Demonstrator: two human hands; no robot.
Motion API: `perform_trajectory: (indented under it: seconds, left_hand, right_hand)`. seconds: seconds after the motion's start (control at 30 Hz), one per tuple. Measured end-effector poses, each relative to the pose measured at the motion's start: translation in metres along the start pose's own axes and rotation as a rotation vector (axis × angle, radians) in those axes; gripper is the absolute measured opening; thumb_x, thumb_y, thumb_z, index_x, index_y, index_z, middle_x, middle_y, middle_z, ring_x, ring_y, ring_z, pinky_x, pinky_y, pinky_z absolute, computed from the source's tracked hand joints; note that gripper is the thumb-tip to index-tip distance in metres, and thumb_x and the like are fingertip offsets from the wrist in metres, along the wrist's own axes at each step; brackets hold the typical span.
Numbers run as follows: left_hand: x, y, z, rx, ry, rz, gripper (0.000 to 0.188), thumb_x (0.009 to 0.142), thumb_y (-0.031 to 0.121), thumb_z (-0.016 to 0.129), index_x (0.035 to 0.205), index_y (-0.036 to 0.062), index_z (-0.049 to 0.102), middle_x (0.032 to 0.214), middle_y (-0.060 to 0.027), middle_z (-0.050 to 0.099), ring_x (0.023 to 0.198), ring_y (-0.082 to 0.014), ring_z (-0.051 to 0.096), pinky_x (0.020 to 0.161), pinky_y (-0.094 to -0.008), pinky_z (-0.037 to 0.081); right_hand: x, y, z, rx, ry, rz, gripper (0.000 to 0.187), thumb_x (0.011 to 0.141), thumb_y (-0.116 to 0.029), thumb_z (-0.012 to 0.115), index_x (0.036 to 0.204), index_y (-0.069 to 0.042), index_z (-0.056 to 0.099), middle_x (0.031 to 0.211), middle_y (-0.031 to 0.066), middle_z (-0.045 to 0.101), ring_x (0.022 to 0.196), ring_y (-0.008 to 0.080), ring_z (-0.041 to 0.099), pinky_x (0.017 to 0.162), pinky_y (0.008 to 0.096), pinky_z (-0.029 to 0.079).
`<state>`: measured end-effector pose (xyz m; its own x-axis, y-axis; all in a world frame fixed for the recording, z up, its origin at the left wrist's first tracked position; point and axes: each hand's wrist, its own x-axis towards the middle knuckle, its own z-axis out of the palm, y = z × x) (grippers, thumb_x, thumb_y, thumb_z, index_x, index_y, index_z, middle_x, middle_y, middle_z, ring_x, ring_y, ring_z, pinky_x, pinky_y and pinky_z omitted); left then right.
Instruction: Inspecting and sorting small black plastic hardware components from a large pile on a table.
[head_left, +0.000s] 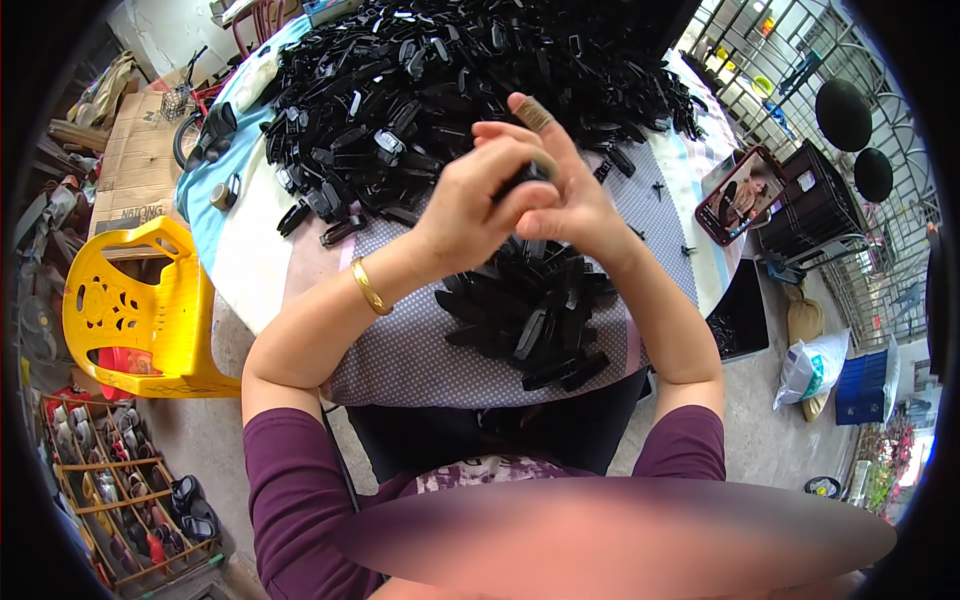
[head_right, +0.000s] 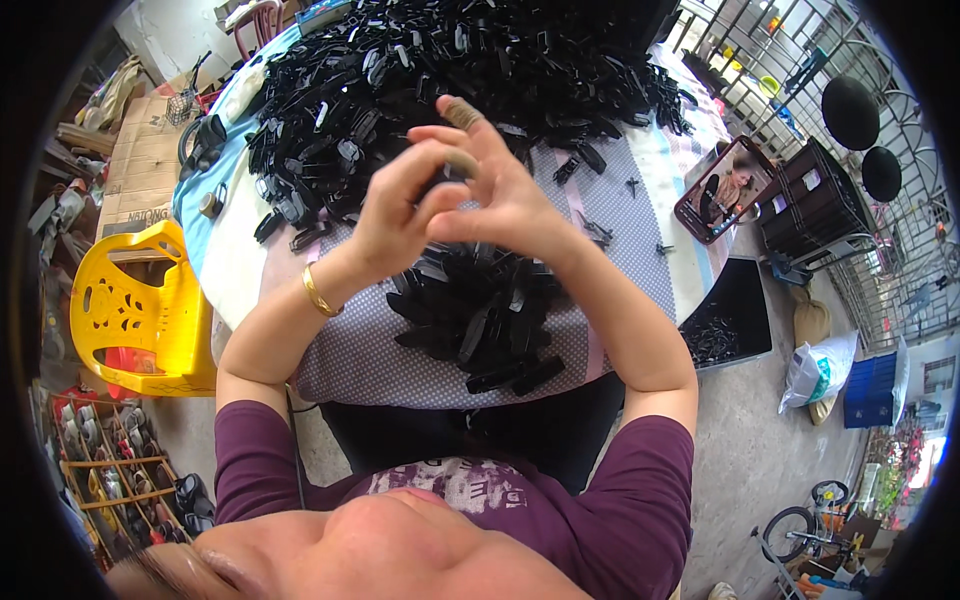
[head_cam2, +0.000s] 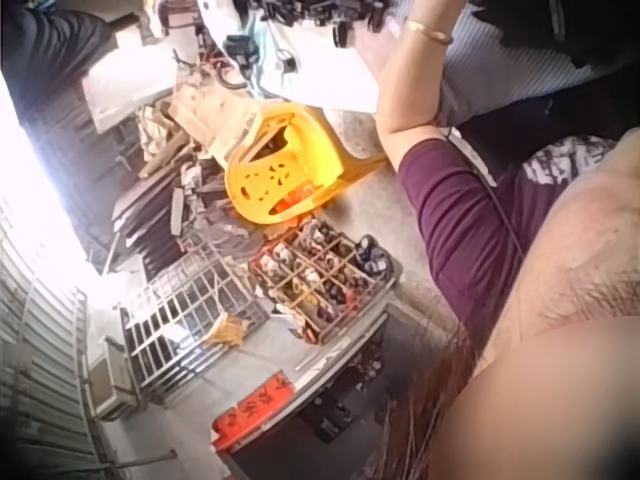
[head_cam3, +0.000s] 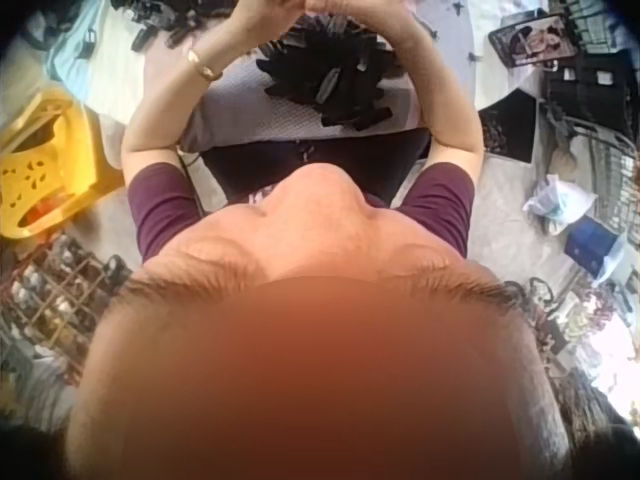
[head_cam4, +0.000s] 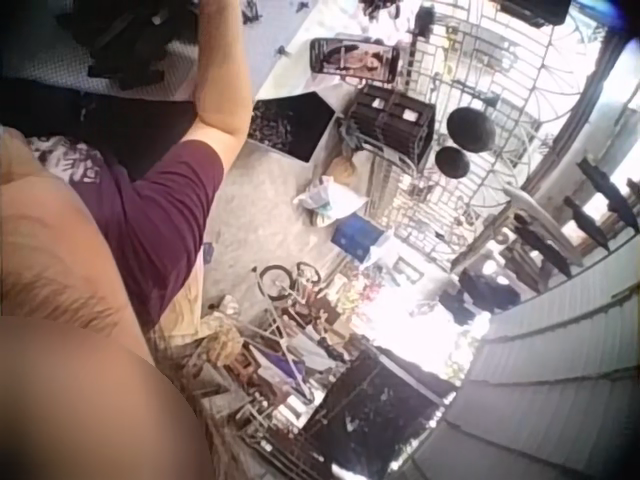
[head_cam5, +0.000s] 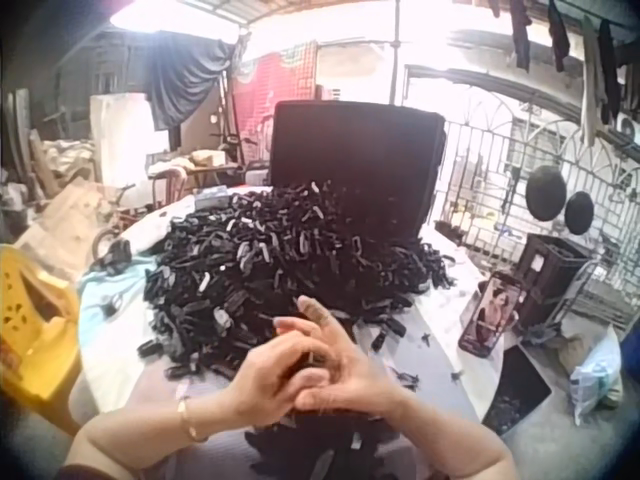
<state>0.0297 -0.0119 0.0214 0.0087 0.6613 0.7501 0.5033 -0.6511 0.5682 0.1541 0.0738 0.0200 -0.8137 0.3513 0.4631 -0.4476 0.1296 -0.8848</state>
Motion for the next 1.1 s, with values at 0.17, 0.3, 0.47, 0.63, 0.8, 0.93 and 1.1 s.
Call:
perform_trajectory:
  seconds: [0.17,0.3,0.47,0.63,0.8,0.93,1.1]
  left_hand:
    - [-0.003,0.011,0.003,-0.002,-0.001,-0.031,0.013,0.078,0.013,0.065,0.083,0.001,0.062,0.071,-0.0087,0.059,0.063,-0.0183,0.058,0.057,-0.0277,0.045]
    - [-0.001,0.017,0.001,0.004,-0.006,-0.022,0.014,0.077,0.015,0.066,0.08,0.0012,0.063,0.066,-0.0077,0.059,0.06,-0.0165,0.057,0.055,-0.0258,0.043]
    - [-0.004,0.013,0.006,-0.129,0.01,-0.126,0.013,0.079,0.013,0.064,0.081,0.0008,0.063,0.067,-0.007,0.06,0.06,-0.0129,0.056,0.054,-0.0239,0.043]
    - [-0.002,0.021,0.006,-0.08,-0.122,-0.125,0.015,0.081,0.014,0.064,0.089,0.0016,0.062,0.073,-0.0084,0.06,0.065,-0.017,0.058,0.059,-0.0275,0.046]
    - [-0.01,0.026,0.017,0.112,-0.513,0.171,0.032,0.073,0.02,0.072,0.101,0.008,0.063,0.077,-0.0063,0.056,0.07,-0.0226,0.053,0.062,-0.032,0.045]
    - [-0.015,0.025,0.011,0.086,-0.692,0.185,0.044,0.071,0.04,0.069,0.102,0.0091,0.063,0.087,-0.006,0.056,0.083,-0.0241,0.05,0.074,-0.0344,0.043]
    - [-0.004,0.005,0.009,0.245,-0.322,0.108,0.028,0.072,0.02,0.071,0.096,0.0076,0.065,0.098,-0.009,0.058,0.097,-0.0272,0.051,0.086,-0.0377,0.043]
  right_hand:
    - [-0.01,-0.003,0.025,0.031,0.061,0.045,0.09,0.067,-0.038,0.075,0.134,0.0,0.031,0.124,0.0192,0.049,0.115,0.0249,0.048,0.098,0.0361,0.038]
    - [-0.014,-0.007,0.035,0.158,0.131,0.057,0.076,0.072,-0.033,0.071,0.131,-0.001,0.036,0.123,0.0212,0.049,0.112,0.0251,0.05,0.096,0.0355,0.04]
    - [-0.009,-0.009,0.037,0.203,0.146,0.032,0.072,0.075,-0.033,0.068,0.131,-0.001,0.037,0.122,0.0205,0.05,0.111,0.0239,0.051,0.097,0.0353,0.04]
    - [0.009,-0.011,-0.039,-0.054,-0.079,0.006,0.097,0.078,-0.079,0.017,0.129,-0.001,0.044,0.123,0.0175,0.054,0.113,0.0273,0.052,0.09,0.0378,0.045]
    - [-0.022,-0.001,-0.157,-1.763,0.38,0.657,0.049,0.07,-0.04,0.07,0.104,-0.005,0.063,0.089,0.0161,0.066,0.081,0.027,0.064,0.072,0.0344,0.05]
    - [-0.013,0.009,-0.161,-1.597,0.142,0.9,0.032,0.067,-0.029,0.069,0.09,-0.007,0.068,0.09,0.0148,0.066,0.087,0.0274,0.063,0.077,0.0365,0.049]
    - [-0.007,-0.018,-0.119,-1.514,0.26,0.591,0.031,0.067,-0.02,0.065,0.093,-0.003,0.068,0.076,0.0123,0.066,0.069,0.0222,0.064,0.066,0.0323,0.049]
